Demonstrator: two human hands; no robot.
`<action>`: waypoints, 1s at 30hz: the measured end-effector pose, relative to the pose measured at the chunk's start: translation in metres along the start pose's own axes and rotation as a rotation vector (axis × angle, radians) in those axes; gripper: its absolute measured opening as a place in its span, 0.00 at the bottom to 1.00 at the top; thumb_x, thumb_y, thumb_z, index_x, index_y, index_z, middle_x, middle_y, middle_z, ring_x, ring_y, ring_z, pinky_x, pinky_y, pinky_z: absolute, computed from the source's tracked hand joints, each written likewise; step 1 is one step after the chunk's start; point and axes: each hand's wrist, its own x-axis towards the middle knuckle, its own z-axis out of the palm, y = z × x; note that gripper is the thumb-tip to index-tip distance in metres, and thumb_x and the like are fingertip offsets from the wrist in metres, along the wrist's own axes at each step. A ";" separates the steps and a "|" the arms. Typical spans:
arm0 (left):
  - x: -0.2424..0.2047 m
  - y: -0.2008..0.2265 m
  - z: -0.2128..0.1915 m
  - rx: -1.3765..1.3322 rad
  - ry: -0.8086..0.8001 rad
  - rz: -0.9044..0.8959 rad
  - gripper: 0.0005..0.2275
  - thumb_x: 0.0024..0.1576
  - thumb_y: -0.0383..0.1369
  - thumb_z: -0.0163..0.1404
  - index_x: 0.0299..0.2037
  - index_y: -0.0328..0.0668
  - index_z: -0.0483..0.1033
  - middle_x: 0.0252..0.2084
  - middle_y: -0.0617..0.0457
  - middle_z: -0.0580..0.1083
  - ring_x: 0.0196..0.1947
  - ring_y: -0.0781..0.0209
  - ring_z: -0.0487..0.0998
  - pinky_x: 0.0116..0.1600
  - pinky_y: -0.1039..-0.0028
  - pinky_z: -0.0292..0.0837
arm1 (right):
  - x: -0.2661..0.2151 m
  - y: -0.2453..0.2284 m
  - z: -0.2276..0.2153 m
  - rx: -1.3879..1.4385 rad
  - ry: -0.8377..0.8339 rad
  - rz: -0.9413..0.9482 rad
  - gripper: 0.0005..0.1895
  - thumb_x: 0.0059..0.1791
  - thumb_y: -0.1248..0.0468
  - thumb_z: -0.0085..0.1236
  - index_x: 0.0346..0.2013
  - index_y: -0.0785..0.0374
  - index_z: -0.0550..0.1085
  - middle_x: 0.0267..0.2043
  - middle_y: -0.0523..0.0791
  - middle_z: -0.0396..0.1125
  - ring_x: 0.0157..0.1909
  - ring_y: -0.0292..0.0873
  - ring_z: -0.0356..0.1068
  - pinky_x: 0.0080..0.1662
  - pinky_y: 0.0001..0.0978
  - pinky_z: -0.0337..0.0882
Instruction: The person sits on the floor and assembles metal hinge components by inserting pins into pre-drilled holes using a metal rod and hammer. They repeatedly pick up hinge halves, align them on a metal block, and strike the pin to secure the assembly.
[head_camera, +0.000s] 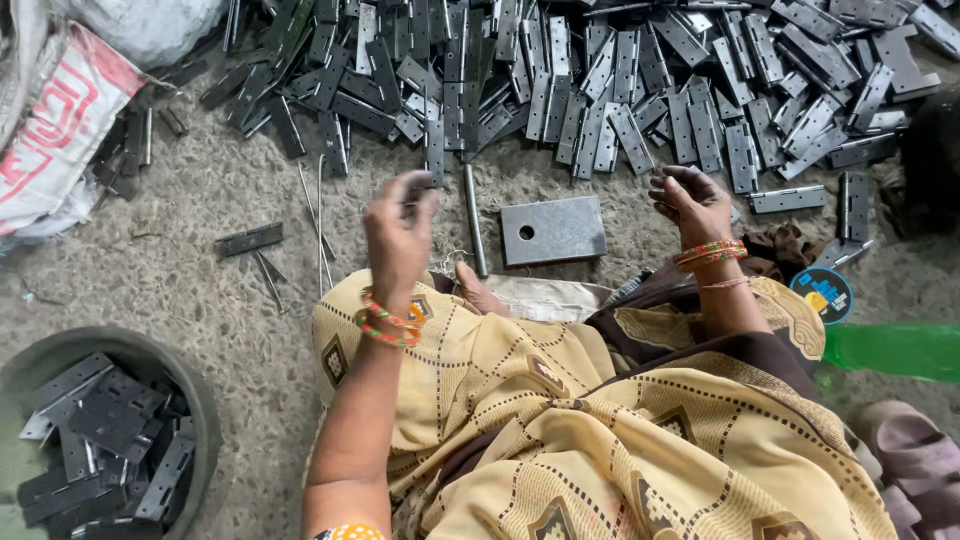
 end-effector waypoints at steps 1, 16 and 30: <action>0.003 0.004 0.021 0.079 -0.069 0.068 0.08 0.60 0.31 0.58 0.48 0.39 0.79 0.43 0.48 0.80 0.36 0.62 0.81 0.40 0.73 0.77 | 0.006 0.008 -0.002 0.012 0.028 0.019 0.13 0.56 0.66 0.58 0.54 0.66 0.75 0.49 0.48 0.75 0.47 0.40 0.77 0.48 0.30 0.77; 0.026 -0.166 0.258 0.206 -0.399 -0.236 0.12 0.55 0.36 0.60 0.45 0.40 0.79 0.42 0.43 0.81 0.44 0.45 0.82 0.49 0.61 0.76 | 0.072 0.108 -0.017 0.009 0.129 0.137 0.18 0.55 0.63 0.57 0.59 0.63 0.69 0.48 0.47 0.75 0.41 0.40 0.77 0.40 0.26 0.73; 0.123 -0.212 0.358 0.388 -0.019 -0.535 0.21 0.52 0.36 0.62 0.52 0.41 0.69 0.52 0.40 0.74 0.52 0.38 0.76 0.53 0.54 0.71 | 0.067 0.113 0.002 -0.067 0.085 0.075 0.19 0.56 0.67 0.51 0.62 0.66 0.66 0.52 0.49 0.74 0.48 0.38 0.74 0.48 0.27 0.76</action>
